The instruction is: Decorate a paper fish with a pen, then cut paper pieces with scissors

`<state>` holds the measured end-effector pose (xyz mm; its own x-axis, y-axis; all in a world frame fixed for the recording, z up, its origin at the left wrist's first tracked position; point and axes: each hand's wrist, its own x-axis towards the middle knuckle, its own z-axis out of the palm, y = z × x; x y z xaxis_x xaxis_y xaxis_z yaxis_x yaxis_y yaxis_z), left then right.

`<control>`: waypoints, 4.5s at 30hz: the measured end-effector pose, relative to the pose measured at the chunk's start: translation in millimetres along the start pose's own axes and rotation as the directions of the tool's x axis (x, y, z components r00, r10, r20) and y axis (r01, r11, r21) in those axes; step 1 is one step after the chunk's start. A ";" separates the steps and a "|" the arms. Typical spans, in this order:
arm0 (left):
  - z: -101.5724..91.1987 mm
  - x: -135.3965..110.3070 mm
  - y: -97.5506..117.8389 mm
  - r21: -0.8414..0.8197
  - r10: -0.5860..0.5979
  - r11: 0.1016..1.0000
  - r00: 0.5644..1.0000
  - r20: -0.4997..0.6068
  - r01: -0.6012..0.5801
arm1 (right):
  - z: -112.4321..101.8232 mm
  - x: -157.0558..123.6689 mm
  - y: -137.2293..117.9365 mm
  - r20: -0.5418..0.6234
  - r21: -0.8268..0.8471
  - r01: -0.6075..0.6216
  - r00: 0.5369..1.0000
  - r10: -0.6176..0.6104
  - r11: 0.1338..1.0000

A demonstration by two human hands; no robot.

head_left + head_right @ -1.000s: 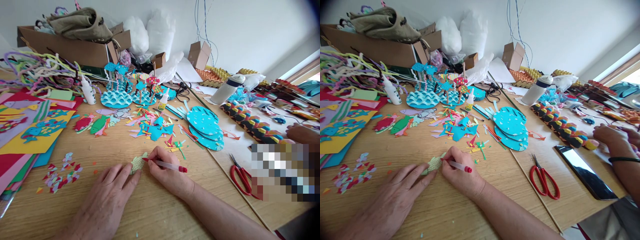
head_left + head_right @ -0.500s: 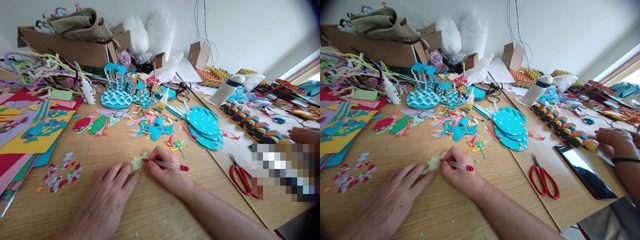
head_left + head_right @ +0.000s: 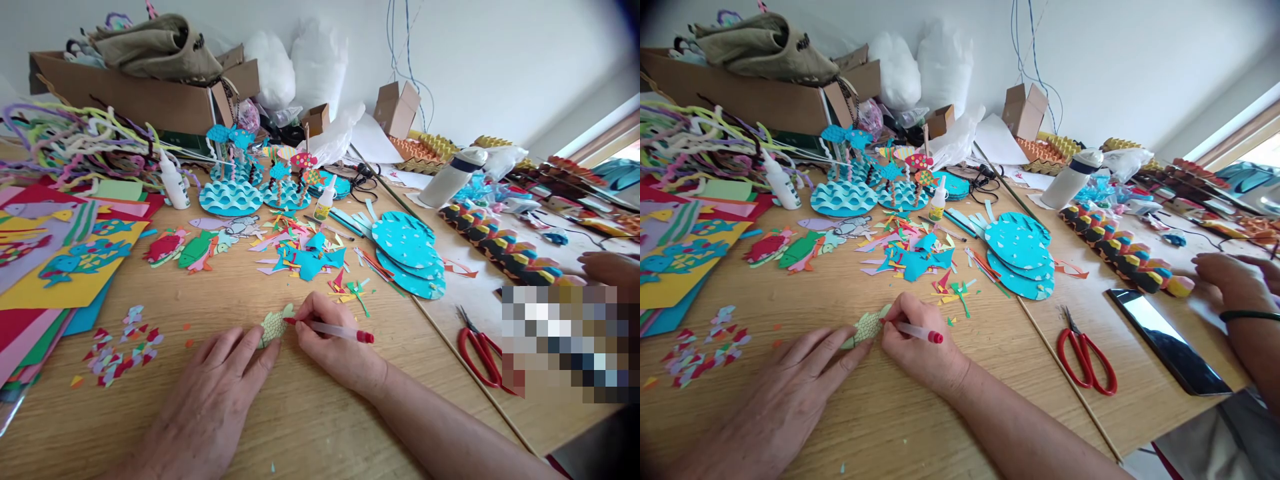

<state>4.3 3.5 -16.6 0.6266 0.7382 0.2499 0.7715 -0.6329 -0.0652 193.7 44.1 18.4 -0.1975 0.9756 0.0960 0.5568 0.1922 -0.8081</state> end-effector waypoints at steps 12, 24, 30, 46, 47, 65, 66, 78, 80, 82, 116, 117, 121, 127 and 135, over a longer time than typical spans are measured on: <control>-0.2 -0.4 2.9 0.046 0.000 0.999 1.000 0.005 0.000 | -1.5 -0.6 0.4 -0.011 0.087 0.002 1.000 -0.001 0.996; -5.9 0.0 2.5 0.008 -0.003 1.000 1.000 -0.006 0.003 | 1.3 0.1 3.9 -0.008 0.070 0.001 1.000 -0.001 0.998; -0.8 -3.0 1.5 0.013 -0.003 1.000 1.000 0.006 0.003 | 3.0 0.4 4.6 -0.018 0.042 0.006 1.000 -0.005 0.999; -2.9 -1.3 2.7 -0.005 -0.001 1.000 1.000 -0.013 0.000 | 2.1 -0.3 4.6 -0.029 0.012 0.024 0.999 -0.023 1.000; -2.6 -1.2 2.6 -0.004 0.000 1.000 1.000 -0.016 0.000 | 2.2 -0.3 4.7 -0.027 0.011 0.025 0.999 -0.025 1.000; -3.1 -0.5 2.7 -0.014 -0.012 1.000 1.000 -0.018 0.012 | -0.8 -0.3 3.2 -0.024 0.108 0.003 1.000 0.000 0.994; -3.8 -0.1 2.9 -0.013 -0.013 1.000 1.000 -0.023 0.013 | -0.7 -0.2 3.0 -0.021 0.109 0.004 1.000 -0.002 0.994; -4.8 1.5 3.6 0.004 0.000 1.000 1.000 -0.023 0.000 | 1.5 -0.9 4.1 -0.021 0.033 0.004 1.000 -0.003 0.999; -6.1 2.3 3.3 0.008 0.000 1.000 1.000 -0.020 0.001 | 1.5 -0.9 4.0 -0.029 0.027 0.003 1.000 -0.002 1.000; -7.5 3.0 3.1 0.008 0.003 1.000 1.000 -0.026 -0.003 | 1.5 -0.6 3.9 -0.036 0.029 0.001 0.999 0.000 1.000; -4.2 5.2 2.2 0.024 -0.074 0.997 0.995 0.073 0.072 | -7.9 11.4 24.8 -0.053 -0.046 0.231 0.971 -0.234 0.972; -4.5 5.3 2.0 0.019 -0.069 0.998 0.994 0.081 0.067 | -7.3 11.9 25.2 -0.043 -0.074 0.238 0.969 -0.242 0.968; -12.2 6.5 -0.5 -0.058 -0.103 0.992 0.988 0.114 0.110 | -4.8 11.6 23.0 0.038 -0.145 0.264 0.964 -0.262 0.954; -41.2 15.1 -16.2 -0.339 -0.090 0.931 0.986 0.141 0.133 | -4.4 10.4 20.5 0.085 -0.192 0.329 0.944 -0.318 0.925; -40.0 40.5 -28.4 -0.328 -0.203 0.891 0.923 0.328 0.313 | 1.0 12.4 23.7 0.092 -0.234 0.383 0.924 -0.372 0.894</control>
<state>3.4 42.0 34.0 0.4573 0.8863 -0.0732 0.8477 -0.4096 0.3370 203.6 60.6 -0.2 -0.4637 0.8200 0.3355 0.6105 0.5701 -0.5498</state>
